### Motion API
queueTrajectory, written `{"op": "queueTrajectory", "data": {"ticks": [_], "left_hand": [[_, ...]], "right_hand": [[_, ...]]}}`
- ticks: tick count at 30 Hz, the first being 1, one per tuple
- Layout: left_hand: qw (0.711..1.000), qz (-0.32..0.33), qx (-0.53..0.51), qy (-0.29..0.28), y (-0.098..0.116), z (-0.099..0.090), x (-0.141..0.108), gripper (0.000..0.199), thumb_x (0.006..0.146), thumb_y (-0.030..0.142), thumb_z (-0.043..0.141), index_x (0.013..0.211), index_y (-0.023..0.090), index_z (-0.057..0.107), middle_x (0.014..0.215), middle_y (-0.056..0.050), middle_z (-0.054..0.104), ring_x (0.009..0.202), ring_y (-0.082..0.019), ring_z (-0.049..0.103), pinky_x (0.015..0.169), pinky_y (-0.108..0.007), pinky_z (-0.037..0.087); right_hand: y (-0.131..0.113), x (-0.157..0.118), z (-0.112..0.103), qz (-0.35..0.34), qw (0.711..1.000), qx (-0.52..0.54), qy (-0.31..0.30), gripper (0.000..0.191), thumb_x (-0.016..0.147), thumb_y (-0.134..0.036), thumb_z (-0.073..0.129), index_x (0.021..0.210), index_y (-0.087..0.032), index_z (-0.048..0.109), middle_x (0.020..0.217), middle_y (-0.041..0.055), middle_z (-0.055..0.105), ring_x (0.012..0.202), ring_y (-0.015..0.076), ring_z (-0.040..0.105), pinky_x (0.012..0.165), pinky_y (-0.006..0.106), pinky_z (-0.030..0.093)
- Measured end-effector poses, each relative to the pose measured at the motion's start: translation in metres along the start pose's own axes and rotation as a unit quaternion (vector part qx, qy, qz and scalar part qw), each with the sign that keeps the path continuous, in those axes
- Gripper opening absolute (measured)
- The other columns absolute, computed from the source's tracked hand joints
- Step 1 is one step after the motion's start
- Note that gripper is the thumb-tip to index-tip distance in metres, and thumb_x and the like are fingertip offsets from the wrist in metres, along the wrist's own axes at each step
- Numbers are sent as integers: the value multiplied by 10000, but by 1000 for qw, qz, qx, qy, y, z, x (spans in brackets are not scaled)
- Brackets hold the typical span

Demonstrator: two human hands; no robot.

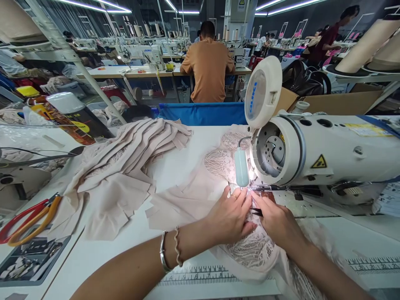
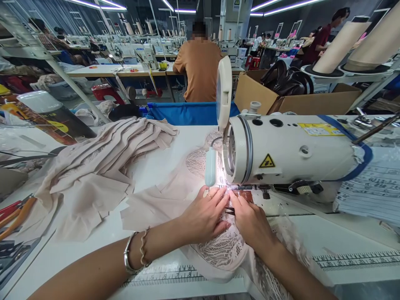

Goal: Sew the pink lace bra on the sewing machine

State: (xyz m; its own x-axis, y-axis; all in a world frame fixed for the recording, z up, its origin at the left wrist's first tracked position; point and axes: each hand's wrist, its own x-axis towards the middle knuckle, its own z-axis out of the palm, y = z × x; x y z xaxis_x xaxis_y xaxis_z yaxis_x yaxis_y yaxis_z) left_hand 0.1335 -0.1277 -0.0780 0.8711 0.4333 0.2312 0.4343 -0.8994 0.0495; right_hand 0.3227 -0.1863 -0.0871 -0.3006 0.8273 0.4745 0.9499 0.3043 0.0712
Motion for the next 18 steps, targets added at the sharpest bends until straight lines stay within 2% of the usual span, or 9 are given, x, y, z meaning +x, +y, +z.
{"op": "queueTrajectory", "data": {"ticks": [4,7,10,11,13,15,18], "left_hand": [[1000,-3,16,11,-2,1,0,664,1020,559,428,1432,41,475,1475,-203,539,1267,-330,537,1087,-511,338],[997,11,66,28,-1,2,0,652,1044,549,392,1410,23,512,1457,-217,559,1301,-347,528,1085,-499,352],[986,97,130,44,7,1,-4,475,1076,324,366,1337,-12,576,1394,-237,604,1309,-347,539,1095,-473,360],[984,115,132,43,11,1,-5,430,1068,253,361,1333,-3,582,1377,-226,617,1300,-342,551,1090,-468,374],[988,110,103,32,16,0,-8,395,1052,205,366,1347,51,579,1381,-184,620,1289,-335,567,1063,-463,420],[994,85,63,15,17,-1,-9,386,1052,233,384,1361,91,567,1421,-162,591,1332,-347,536,1047,-477,457],[996,86,19,-19,9,-3,-8,351,1030,229,447,1333,107,576,1435,-170,569,1376,-370,492,1050,-521,473]], "right_hand": [[0,0,1,6,1000,10,-16,569,756,51,378,1222,-86,673,844,85,762,609,196,715,557,282,562],[2,2,-1,49,997,16,-56,514,775,28,406,1207,-105,650,844,91,774,668,240,743,563,309,560],[8,3,-7,109,986,36,-118,353,816,-42,468,1104,-142,646,726,56,749,572,243,713,490,312,511],[10,2,-9,120,983,50,-126,313,824,-66,486,1081,-155,642,747,56,751,576,238,713,485,308,507],[16,0,-12,117,984,81,-110,322,832,-93,501,1112,-177,635,905,75,764,671,226,738,527,297,533],[19,-3,-14,88,986,114,-87,424,837,-71,473,1210,-209,622,1083,78,740,803,200,754,602,270,560],[21,-5,-14,50,984,146,-84,567,817,-3,405,1287,-243,612,1199,58,702,877,146,749,648,221,561]]}}
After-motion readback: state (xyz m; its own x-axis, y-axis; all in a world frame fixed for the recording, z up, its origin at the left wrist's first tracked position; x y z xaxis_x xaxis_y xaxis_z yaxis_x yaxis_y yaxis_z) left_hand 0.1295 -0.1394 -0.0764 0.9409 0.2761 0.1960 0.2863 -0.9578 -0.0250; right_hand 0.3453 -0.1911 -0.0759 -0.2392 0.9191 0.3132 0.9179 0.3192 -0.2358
